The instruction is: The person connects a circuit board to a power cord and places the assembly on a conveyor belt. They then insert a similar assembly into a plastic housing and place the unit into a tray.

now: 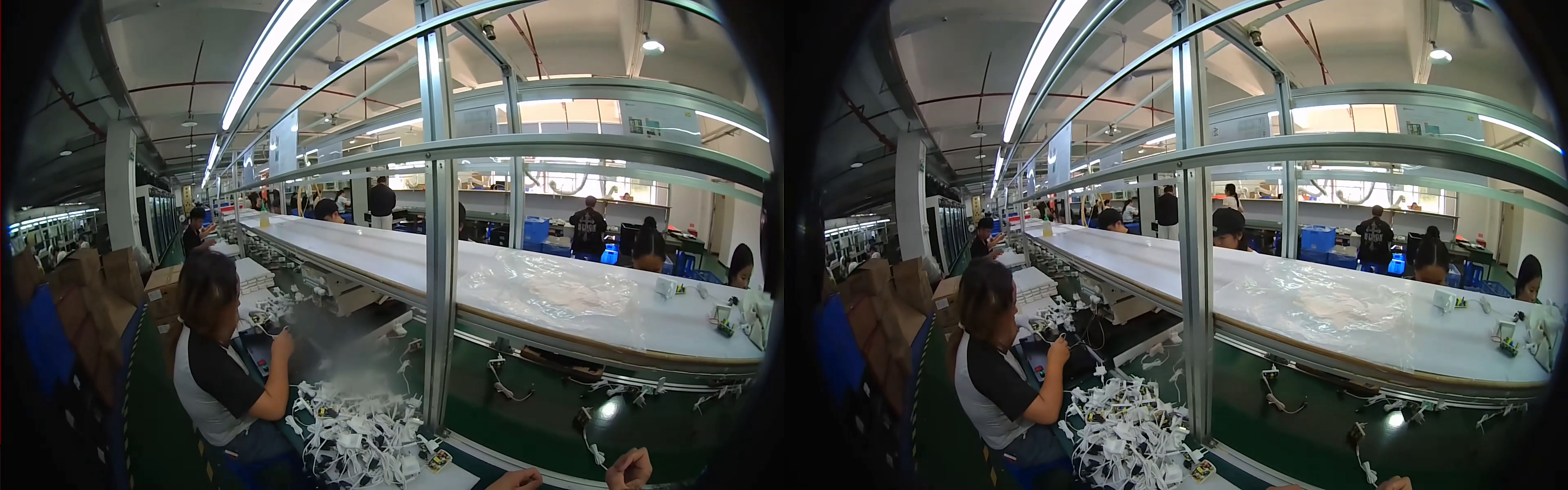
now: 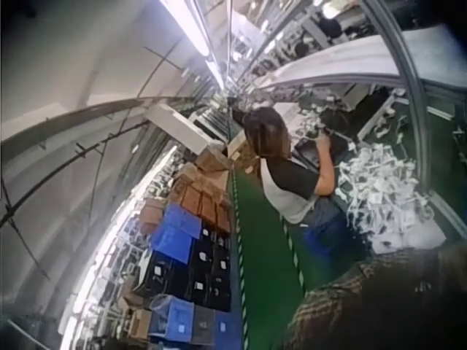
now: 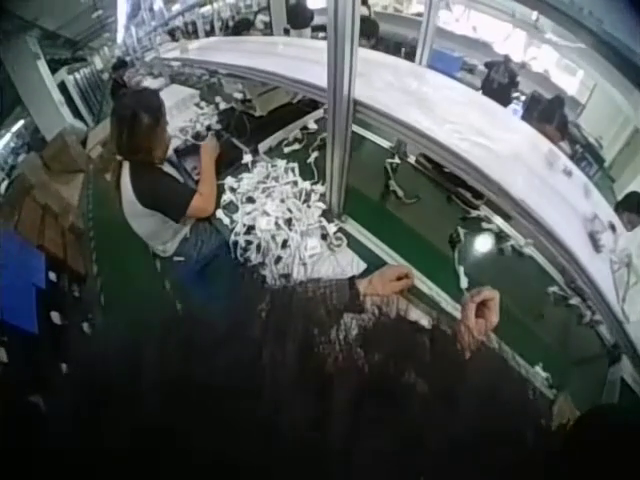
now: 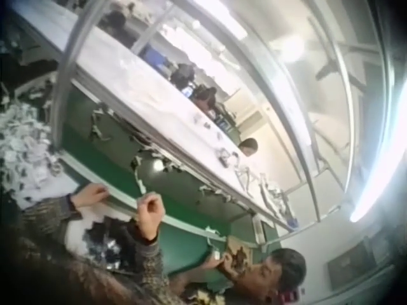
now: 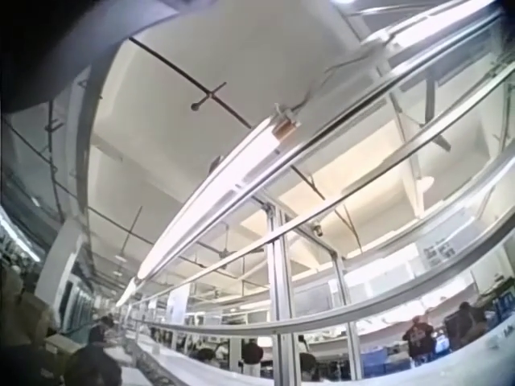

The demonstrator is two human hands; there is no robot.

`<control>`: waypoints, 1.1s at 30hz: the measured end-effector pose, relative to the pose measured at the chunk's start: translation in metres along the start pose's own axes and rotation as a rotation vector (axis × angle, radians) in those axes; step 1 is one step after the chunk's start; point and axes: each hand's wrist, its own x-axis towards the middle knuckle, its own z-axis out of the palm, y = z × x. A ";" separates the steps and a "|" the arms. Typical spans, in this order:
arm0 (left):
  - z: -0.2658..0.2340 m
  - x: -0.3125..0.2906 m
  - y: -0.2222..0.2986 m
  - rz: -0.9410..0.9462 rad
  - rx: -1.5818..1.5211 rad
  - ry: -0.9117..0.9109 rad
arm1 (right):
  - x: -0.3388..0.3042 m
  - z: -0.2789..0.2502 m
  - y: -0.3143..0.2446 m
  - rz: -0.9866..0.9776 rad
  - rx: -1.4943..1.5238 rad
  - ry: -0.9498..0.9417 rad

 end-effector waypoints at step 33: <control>-0.014 0.003 0.063 0.033 -0.097 0.258 | -0.004 -0.016 -0.019 -0.160 -0.037 -0.051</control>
